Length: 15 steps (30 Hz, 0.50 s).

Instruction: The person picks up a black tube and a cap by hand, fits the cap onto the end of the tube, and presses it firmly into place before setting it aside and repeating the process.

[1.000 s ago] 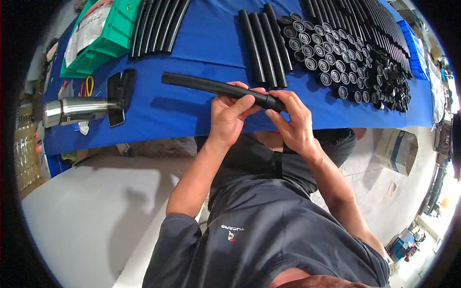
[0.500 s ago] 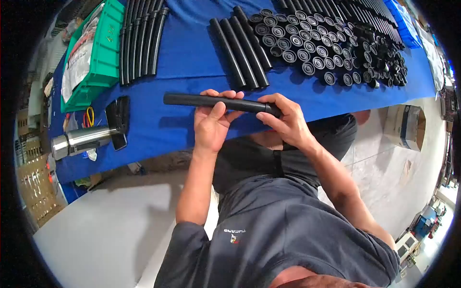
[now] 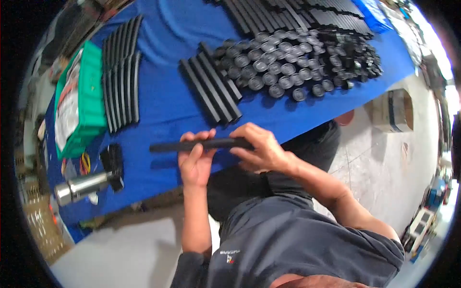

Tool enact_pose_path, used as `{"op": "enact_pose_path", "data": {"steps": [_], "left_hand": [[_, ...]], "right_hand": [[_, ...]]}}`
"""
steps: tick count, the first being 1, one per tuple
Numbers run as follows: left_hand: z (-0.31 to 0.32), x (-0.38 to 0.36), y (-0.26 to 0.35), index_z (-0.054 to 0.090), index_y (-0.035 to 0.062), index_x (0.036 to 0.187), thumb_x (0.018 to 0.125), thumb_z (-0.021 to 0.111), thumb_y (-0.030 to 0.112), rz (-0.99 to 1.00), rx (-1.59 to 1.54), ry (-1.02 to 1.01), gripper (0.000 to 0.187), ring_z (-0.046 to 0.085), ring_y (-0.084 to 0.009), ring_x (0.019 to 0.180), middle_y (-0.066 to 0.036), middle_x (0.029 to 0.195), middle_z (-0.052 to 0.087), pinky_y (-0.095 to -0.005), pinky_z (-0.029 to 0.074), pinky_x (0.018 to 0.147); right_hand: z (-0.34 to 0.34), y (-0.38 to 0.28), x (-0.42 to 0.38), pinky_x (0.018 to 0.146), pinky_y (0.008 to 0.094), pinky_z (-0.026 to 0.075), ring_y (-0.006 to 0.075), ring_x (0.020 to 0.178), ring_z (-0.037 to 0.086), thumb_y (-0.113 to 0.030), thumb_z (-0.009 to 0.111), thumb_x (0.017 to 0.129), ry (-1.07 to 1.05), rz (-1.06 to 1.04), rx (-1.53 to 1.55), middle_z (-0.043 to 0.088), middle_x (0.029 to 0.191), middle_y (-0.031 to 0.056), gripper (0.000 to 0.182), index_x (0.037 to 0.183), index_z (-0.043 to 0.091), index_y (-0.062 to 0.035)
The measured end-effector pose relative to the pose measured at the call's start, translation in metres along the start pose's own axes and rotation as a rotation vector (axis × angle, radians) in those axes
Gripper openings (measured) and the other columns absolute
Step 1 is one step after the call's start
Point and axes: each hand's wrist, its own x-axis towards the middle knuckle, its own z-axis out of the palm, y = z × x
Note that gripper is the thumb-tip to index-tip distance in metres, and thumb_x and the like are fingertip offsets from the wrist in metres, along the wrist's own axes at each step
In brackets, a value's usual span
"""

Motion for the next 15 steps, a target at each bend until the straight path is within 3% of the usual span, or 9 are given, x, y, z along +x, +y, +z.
{"op": "enact_pose_path", "data": {"steps": [2, 4, 6, 7, 10, 13, 15], "left_hand": [[-0.003, 0.001, 0.0, 0.055, 0.0076, 0.121, 0.095, 0.062, -0.006, -0.012, -0.05, -0.039, 0.03, 0.057, -0.0387, 0.13, -0.019, 0.124, 0.065, -0.0555, 0.053, 0.106], [0.002, 0.001, 0.002, 0.054, 0.0074, 0.121, 0.095, 0.064, -0.005, -0.014, -0.019, -0.01, 0.031, 0.058, -0.0392, 0.128, -0.019, 0.124, 0.065, -0.0553, 0.055, 0.104], [0.0, 0.001, 0.002, 0.055, 0.0076, 0.12, 0.094, 0.065, -0.004, -0.018, -0.006, -0.02, 0.031, 0.059, -0.0387, 0.128, -0.019, 0.124, 0.064, -0.0547, 0.056, 0.103], [-0.001, 0.0, 0.003, 0.055, 0.0076, 0.12, 0.094, 0.066, -0.004, -0.015, 0.005, -0.02, 0.031, 0.059, -0.0384, 0.127, -0.019, 0.124, 0.064, -0.0544, 0.056, 0.102], [0.0, -0.001, 0.003, 0.055, 0.0082, 0.119, 0.093, 0.067, -0.003, -0.003, 0.027, -0.017, 0.031, 0.06, -0.0376, 0.126, -0.018, 0.124, 0.064, -0.0541, 0.057, 0.102], [-0.002, -0.002, 0.002, 0.056, 0.0091, 0.12, 0.092, 0.07, 0.0, -0.004, 0.059, 0.012, 0.032, 0.06, -0.0368, 0.127, -0.018, 0.124, 0.066, -0.0543, 0.057, 0.101], [0.006, -0.001, 0.003, 0.056, 0.0093, 0.12, 0.093, 0.07, 0.002, -0.014, 0.081, 0.06, 0.032, 0.059, -0.0369, 0.128, -0.018, 0.124, 0.066, -0.0571, 0.055, 0.104]], "right_hand": [[-0.003, 0.001, 0.0, 0.073, 0.0405, 0.053, 0.0317, 0.084, 0.067, -0.019, 0.077, 0.088, -0.066, 0.22, 0.203, 0.066, 0.091, 0.0192, 0.035, 0.116, 0.065, -0.0007], [-0.009, -0.006, 0.002, 0.074, 0.0411, 0.053, 0.0301, 0.082, 0.067, -0.02, 0.076, 0.089, -0.176, 0.429, 0.263, 0.067, 0.089, 0.018, 0.036, 0.116, 0.065, -0.0008], [-0.001, 0.001, -0.001, 0.074, 0.0406, 0.053, 0.0297, 0.081, 0.068, -0.021, 0.075, 0.089, -0.087, 0.225, 0.187, 0.067, 0.087, 0.0174, 0.035, 0.116, 0.065, -0.0002], [0.0, 0.003, -0.003, 0.068, 0.0366, 0.053, 0.0237, 0.078, 0.067, -0.019, 0.079, 0.088, -0.092, 0.279, 0.221, 0.068, 0.087, 0.0129, 0.037, 0.117, 0.066, -0.002], [0.006, 0.007, -0.005, 0.069, 0.0371, 0.052, 0.0272, 0.077, 0.066, -0.018, 0.078, 0.088, -0.002, 0.105, 0.15, 0.067, 0.087, 0.0139, 0.036, 0.117, 0.065, -0.0017], [0.0, 0.006, -0.004, 0.08, 0.0465, 0.053, 0.0415, 0.095, 0.065, -0.022, 0.074, 0.09, -0.089, 0.157, 0.175, 0.066, 0.1, 0.0214, 0.039, 0.118, 0.062, 0.0024], [0.006, 0.013, -0.007, 0.08, 0.0471, 0.053, 0.0415, 0.095, 0.064, -0.018, 0.074, 0.09, -0.02, 0.046, 0.116, 0.064, 0.102, 0.0205, 0.038, 0.12, 0.06, 0.0017]]}}
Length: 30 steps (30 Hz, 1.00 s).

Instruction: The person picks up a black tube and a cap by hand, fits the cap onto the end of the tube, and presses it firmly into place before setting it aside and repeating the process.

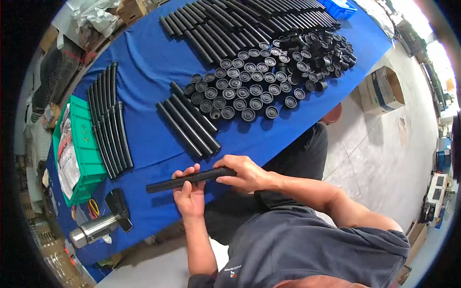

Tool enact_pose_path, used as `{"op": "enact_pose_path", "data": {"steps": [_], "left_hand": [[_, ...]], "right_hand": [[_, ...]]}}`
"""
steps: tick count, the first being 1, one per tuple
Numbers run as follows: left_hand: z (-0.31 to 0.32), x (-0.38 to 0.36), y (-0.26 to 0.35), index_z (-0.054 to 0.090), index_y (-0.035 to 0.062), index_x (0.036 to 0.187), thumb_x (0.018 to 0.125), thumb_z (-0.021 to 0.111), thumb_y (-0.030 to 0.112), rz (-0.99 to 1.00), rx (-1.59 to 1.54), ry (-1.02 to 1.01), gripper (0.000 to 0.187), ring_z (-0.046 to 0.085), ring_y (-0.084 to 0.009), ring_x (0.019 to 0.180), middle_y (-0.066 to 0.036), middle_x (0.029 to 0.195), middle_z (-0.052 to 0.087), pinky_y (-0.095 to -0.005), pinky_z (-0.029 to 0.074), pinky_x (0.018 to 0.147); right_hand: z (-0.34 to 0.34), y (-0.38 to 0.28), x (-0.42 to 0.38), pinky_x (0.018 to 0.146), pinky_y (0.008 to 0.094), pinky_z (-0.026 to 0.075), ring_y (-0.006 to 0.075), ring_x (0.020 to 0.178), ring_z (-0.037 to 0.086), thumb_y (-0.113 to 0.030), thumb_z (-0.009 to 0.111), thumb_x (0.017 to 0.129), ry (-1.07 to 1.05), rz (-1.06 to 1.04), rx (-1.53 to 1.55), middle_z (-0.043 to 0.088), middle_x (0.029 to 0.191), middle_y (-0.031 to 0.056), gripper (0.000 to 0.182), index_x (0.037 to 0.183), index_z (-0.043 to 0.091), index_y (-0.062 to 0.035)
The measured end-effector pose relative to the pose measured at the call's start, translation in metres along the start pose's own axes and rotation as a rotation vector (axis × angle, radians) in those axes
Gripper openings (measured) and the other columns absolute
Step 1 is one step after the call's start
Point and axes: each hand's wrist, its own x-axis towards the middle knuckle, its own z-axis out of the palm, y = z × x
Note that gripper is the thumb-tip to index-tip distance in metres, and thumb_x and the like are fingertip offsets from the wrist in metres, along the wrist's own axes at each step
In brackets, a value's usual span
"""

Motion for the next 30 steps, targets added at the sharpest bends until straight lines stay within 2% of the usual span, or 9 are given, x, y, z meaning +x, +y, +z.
{"op": "enact_pose_path", "data": {"steps": [3, 6, 8, 11, 14, 17, 21, 24, 30], "left_hand": [[0.002, 0.002, -0.001, 0.056, 0.0091, 0.121, 0.094, 0.069, 0.002, -0.02, -0.024, 0.011, 0.031, 0.06, -0.0368, 0.127, -0.018, 0.123, 0.067, -0.0596, 0.052, 0.106], [-0.008, 0.002, -0.003, 0.055, 0.0088, 0.121, 0.095, 0.069, 0.004, 0.016, -0.042, -0.088, 0.03, 0.06, -0.0364, 0.127, -0.017, 0.123, 0.067, -0.0611, 0.049, 0.108], [-0.009, 0.001, -0.002, 0.055, 0.0088, 0.12, 0.095, 0.069, 0.004, 0.01, -0.047, -0.076, 0.029, 0.06, -0.0359, 0.127, -0.017, 0.124, 0.067, -0.0607, 0.05, 0.108], [-0.009, 0.002, -0.002, 0.056, 0.0089, 0.12, 0.095, 0.069, 0.005, 0.001, -0.045, -0.059, 0.029, 0.059, -0.0363, 0.128, -0.018, 0.124, 0.067, -0.061, 0.05, 0.108], [-0.004, -0.001, 0.0, 0.055, 0.0084, 0.12, 0.095, 0.068, 0.004, -0.019, -0.038, -0.028, 0.028, 0.058, -0.0381, 0.129, -0.019, 0.125, 0.066, -0.061, 0.05, 0.107], [-0.004, 0.001, 0.001, 0.055, 0.0082, 0.124, 0.098, 0.065, 0.004, -0.048, -0.03, -0.078, 0.028, 0.056, -0.0378, 0.132, -0.019, 0.126, 0.064, -0.0577, 0.054, 0.105], [-0.008, 0.001, 0.001, 0.055, 0.008, 0.126, 0.1, 0.062, 0.004, -0.056, 0.0, -0.116, 0.028, 0.057, -0.0372, 0.13, -0.018, 0.126, 0.064, -0.0563, 0.056, 0.102], [-0.006, 0.001, 0.001, 0.055, 0.0063, 0.122, 0.097, 0.065, 0.002, -0.05, -0.055, -0.072, 0.028, 0.06, -0.0412, 0.126, -0.023, 0.124, 0.065, -0.0584, 0.056, 0.102], [-0.004, 0.001, 0.001, 0.055, 0.007, 0.123, 0.097, 0.065, 0.002, -0.044, -0.033, -0.063, 0.029, 0.06, -0.0401, 0.126, -0.022, 0.123, 0.066, -0.0575, 0.056, 0.101]], "right_hand": [[0.013, 0.005, -0.008, 0.08, 0.045, 0.056, 0.038, 0.094, 0.066, -0.012, 0.078, 0.086, 0.061, -0.109, -0.076, 0.064, 0.107, 0.0169, 0.042, 0.123, 0.06, -0.0018], [0.007, 0.0, -0.006, 0.079, 0.0445, 0.054, 0.0374, 0.092, 0.066, -0.017, 0.076, 0.09, 0.006, -0.088, -0.041, 0.064, 0.103, 0.0169, 0.04, 0.122, 0.06, -0.0004], [-0.003, -0.004, 0.0, 0.077, 0.044, 0.054, 0.0369, 0.09, 0.066, -0.021, 0.074, 0.092, -0.096, -0.034, -0.019, 0.065, 0.1, 0.017, 0.04, 0.122, 0.06, 0.0002], [-0.001, 0.003, 0.002, 0.076, 0.0433, 0.052, 0.0357, 0.089, 0.066, -0.025, 0.073, 0.093, -0.075, -0.052, -0.022, 0.065, 0.097, 0.0167, 0.041, 0.123, 0.06, 0.0005], [-0.003, -0.004, 0.0, 0.084, 0.048, 0.051, 0.0402, 0.097, 0.064, -0.027, 0.07, 0.094, -0.14, 0.071, 0.037, 0.065, 0.103, 0.021, 0.04, 0.12, 0.059, 0.0014], [-0.005, -0.003, 0.0, 0.084, 0.0477, 0.051, 0.0405, 0.097, 0.064, -0.027, 0.07, 0.094, -0.129, 0.05, 0.016, 0.065, 0.103, 0.0213, 0.041, 0.121, 0.059, 0.0013], [-0.006, -0.002, 0.0, 0.078, 0.0465, 0.052, 0.0407, 0.09, 0.065, -0.028, 0.07, 0.094, -0.122, 0.045, 0.054, 0.065, 0.098, 0.021, 0.04, 0.119, 0.061, 0.0023], [-0.008, -0.006, 0.002, 0.077, 0.0464, 0.051, 0.0407, 0.089, 0.065, -0.027, 0.071, 0.093, -0.152, 0.091, 0.084, 0.066, 0.098, 0.0211, 0.04, 0.118, 0.062, 0.0029], [-0.005, -0.004, 0.0, 0.076, 0.0463, 0.05, 0.0401, 0.089, 0.064, -0.025, 0.071, 0.093, -0.117, 0.02, 0.06, 0.065, 0.098, 0.0205, 0.039, 0.119, 0.06, 0.0023]]}}
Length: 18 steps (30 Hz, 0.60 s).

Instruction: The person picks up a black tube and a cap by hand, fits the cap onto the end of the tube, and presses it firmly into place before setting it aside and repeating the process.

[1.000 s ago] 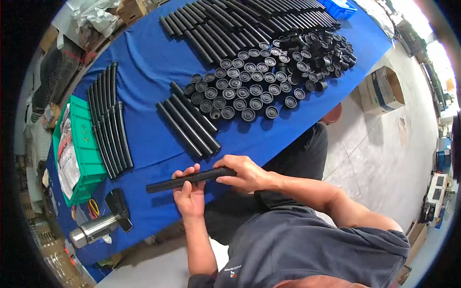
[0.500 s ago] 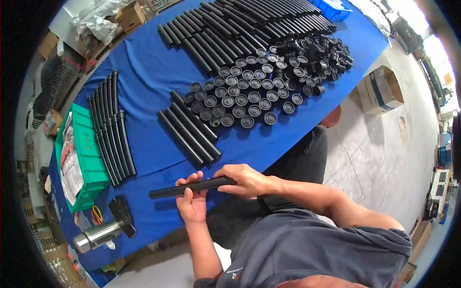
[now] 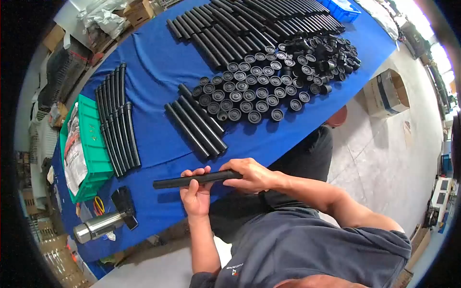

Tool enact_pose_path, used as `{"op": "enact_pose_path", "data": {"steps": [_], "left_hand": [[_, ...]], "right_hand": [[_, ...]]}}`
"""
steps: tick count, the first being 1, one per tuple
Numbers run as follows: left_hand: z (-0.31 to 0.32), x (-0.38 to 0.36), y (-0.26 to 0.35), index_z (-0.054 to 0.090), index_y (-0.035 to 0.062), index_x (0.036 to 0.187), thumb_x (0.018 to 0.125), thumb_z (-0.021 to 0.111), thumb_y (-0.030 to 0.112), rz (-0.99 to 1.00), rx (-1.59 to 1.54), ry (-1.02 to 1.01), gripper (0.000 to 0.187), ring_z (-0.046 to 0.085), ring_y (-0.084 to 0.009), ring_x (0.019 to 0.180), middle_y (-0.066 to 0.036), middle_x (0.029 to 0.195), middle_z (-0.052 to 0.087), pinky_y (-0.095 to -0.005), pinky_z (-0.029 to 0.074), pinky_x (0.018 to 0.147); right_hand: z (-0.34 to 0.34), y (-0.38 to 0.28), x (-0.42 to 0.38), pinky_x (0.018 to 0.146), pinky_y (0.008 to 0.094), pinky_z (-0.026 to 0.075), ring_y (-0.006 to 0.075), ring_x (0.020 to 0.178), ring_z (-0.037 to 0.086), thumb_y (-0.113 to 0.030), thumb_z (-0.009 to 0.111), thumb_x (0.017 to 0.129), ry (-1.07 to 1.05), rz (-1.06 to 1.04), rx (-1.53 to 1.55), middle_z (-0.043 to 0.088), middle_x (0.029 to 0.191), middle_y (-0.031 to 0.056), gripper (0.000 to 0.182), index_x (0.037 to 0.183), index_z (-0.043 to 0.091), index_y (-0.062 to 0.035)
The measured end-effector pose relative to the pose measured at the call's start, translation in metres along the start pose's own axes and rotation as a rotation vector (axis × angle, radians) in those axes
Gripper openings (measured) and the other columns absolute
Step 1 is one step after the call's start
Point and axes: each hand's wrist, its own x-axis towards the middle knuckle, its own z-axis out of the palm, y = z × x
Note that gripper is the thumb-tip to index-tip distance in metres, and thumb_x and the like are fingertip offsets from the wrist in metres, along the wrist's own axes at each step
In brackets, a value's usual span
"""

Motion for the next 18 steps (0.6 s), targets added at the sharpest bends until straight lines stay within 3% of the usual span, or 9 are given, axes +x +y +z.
{"op": "enact_pose_path", "data": {"steps": [6, 12, 18], "left_hand": [[0.013, 0.002, -0.002, 0.055, 0.0091, 0.124, 0.097, 0.064, 0.002, 0.021, 0.021, 0.057, 0.029, 0.059, -0.0382, 0.127, -0.021, 0.125, 0.065, -0.0557, 0.056, 0.102], [0.0, 0.004, -0.001, 0.056, 0.0084, 0.124, 0.097, 0.063, 0.001, 0.019, -0.021, -0.017, 0.029, 0.06, -0.0382, 0.127, -0.021, 0.123, 0.066, -0.0562, 0.056, 0.102], [0.004, 0.003, -0.001, 0.055, 0.0077, 0.123, 0.098, 0.062, 0.001, 0.015, -0.048, 0.009, 0.027, 0.059, -0.0396, 0.127, -0.022, 0.124, 0.064, -0.0569, 0.056, 0.102]], "right_hand": [[0.015, 0.007, -0.001, 0.079, 0.048, 0.051, 0.0405, 0.092, 0.063, -0.021, 0.072, 0.092, 0.159, -0.13, -0.15, 0.062, 0.1, 0.0193, 0.039, 0.121, 0.058, 0.0005], [-0.002, -0.008, 0.005, 0.083, 0.0461, 0.052, 0.0404, 0.097, 0.065, -0.022, 0.073, 0.09, 0.034, -0.019, -0.05, 0.065, 0.103, 0.0203, 0.039, 0.118, 0.06, 0.0019], [0.004, -0.003, 0.004, 0.085, 0.0457, 0.052, 0.0403, 0.098, 0.066, -0.022, 0.074, 0.09, 0.066, 0.016, -0.071, 0.067, 0.102, 0.0209, 0.037, 0.114, 0.062, 0.0024]]}}
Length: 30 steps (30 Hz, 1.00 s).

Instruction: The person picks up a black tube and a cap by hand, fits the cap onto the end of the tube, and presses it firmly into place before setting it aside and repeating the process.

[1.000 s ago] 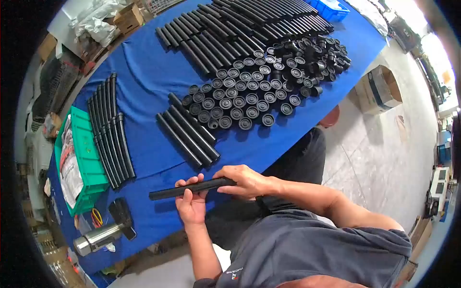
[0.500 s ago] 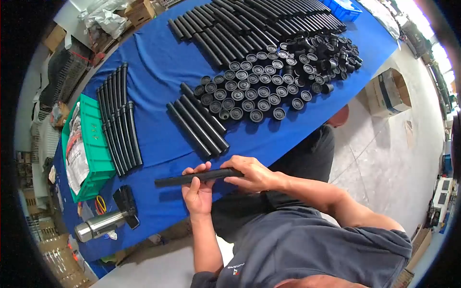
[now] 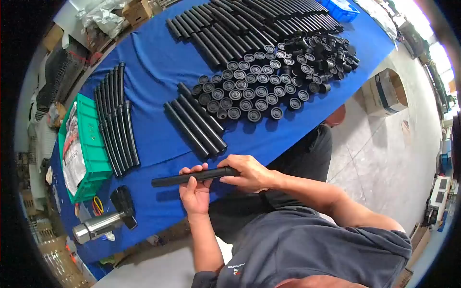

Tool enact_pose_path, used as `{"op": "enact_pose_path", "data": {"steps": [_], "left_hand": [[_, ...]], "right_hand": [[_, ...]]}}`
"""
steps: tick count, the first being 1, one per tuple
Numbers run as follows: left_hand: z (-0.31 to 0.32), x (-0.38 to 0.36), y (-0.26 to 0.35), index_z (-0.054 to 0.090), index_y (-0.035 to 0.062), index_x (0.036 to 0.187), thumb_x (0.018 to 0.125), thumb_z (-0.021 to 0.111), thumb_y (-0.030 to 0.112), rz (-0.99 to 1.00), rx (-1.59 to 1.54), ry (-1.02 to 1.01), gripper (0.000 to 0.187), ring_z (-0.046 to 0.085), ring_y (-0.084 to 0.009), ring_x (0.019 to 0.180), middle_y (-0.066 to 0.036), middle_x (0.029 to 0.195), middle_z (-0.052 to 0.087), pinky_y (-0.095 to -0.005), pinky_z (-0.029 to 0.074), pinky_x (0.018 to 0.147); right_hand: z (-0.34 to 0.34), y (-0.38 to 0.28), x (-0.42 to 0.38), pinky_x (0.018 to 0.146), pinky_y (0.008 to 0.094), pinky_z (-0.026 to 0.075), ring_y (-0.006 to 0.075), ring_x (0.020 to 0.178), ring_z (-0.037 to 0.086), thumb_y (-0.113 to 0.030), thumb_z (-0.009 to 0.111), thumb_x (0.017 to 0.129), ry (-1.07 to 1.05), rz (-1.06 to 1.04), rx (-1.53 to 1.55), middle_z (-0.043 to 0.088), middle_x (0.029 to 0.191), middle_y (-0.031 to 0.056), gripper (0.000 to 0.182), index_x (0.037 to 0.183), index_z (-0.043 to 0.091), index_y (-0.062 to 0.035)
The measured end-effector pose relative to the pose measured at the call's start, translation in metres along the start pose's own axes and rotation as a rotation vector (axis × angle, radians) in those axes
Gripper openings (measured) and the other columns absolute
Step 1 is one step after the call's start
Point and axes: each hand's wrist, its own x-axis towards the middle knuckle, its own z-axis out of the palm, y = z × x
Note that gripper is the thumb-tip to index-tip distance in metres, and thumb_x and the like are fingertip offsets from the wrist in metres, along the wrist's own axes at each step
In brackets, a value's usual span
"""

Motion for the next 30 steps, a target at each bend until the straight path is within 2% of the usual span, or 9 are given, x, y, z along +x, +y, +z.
{"op": "enact_pose_path", "data": {"steps": [9, 13, 16, 23, 30], "left_hand": [[0.001, -0.001, 0.0, 0.054, 0.0083, 0.125, 0.097, 0.06, -0.003, 0.015, 0.007, 0.011, 0.031, 0.058, -0.0392, 0.128, -0.023, 0.124, 0.065, -0.0558, 0.056, 0.102], [0.0, 0.001, 0.001, 0.054, 0.0085, 0.121, 0.096, 0.066, 0.002, -0.016, 0.04, -0.001, 0.028, 0.059, -0.0385, 0.127, -0.022, 0.125, 0.065, -0.0547, 0.055, 0.104], [-0.003, 0.0, 0.002, 0.053, 0.0083, 0.119, 0.096, 0.067, 0.003, -0.021, 0.046, -0.031, 0.028, 0.06, -0.0379, 0.126, -0.022, 0.124, 0.065, -0.0544, 0.055, 0.104], [-0.001, -0.002, -0.001, 0.053, 0.0077, 0.119, 0.096, 0.065, 0.001, 0.031, 0.021, -0.027, 0.027, 0.06, -0.0371, 0.126, -0.02, 0.123, 0.066, -0.0529, 0.056, 0.102], [0.006, 0.0, 0.0, 0.055, 0.0095, 0.122, 0.097, 0.065, 0.004, 0.021, 0.04, 0.014, 0.027, 0.059, -0.036, 0.127, -0.018, 0.124, 0.066, -0.0574, 0.052, 0.107]], "right_hand": [[-0.001, -0.002, 0.001, 0.081, 0.0449, 0.053, 0.0385, 0.094, 0.065, -0.021, 0.075, 0.089, -0.021, 0.011, -0.042, 0.065, 0.098, 0.0198, 0.039, 0.119, 0.062, 0.001], [0.009, 0.005, -0.002, 0.078, 0.0455, 0.054, 0.0384, 0.092, 0.065, -0.021, 0.075, 0.09, 0.107, -0.131, -0.072, 0.065, 0.097, 0.0192, 0.039, 0.12, 0.062, 0.0003], [-0.003, -0.004, -0.001, 0.079, 0.0459, 0.053, 0.0385, 0.092, 0.065, -0.021, 0.075, 0.091, -0.013, -0.035, -0.03, 0.066, 0.098, 0.0199, 0.038, 0.12, 0.062, 0.0005], [0.0, -0.002, 0.003, 0.081, 0.0468, 0.053, 0.0396, 0.092, 0.065, -0.022, 0.074, 0.092, -0.031, 0.039, -0.025, 0.067, 0.098, 0.0211, 0.038, 0.119, 0.063, 0.0015], [0.012, 0.005, -0.002, 0.079, 0.0464, 0.054, 0.0382, 0.09, 0.065, -0.018, 0.075, 0.09, 0.06, -0.104, -0.083, 0.065, 0.1, 0.019, 0.04, 0.123, 0.062, -0.0007]]}}
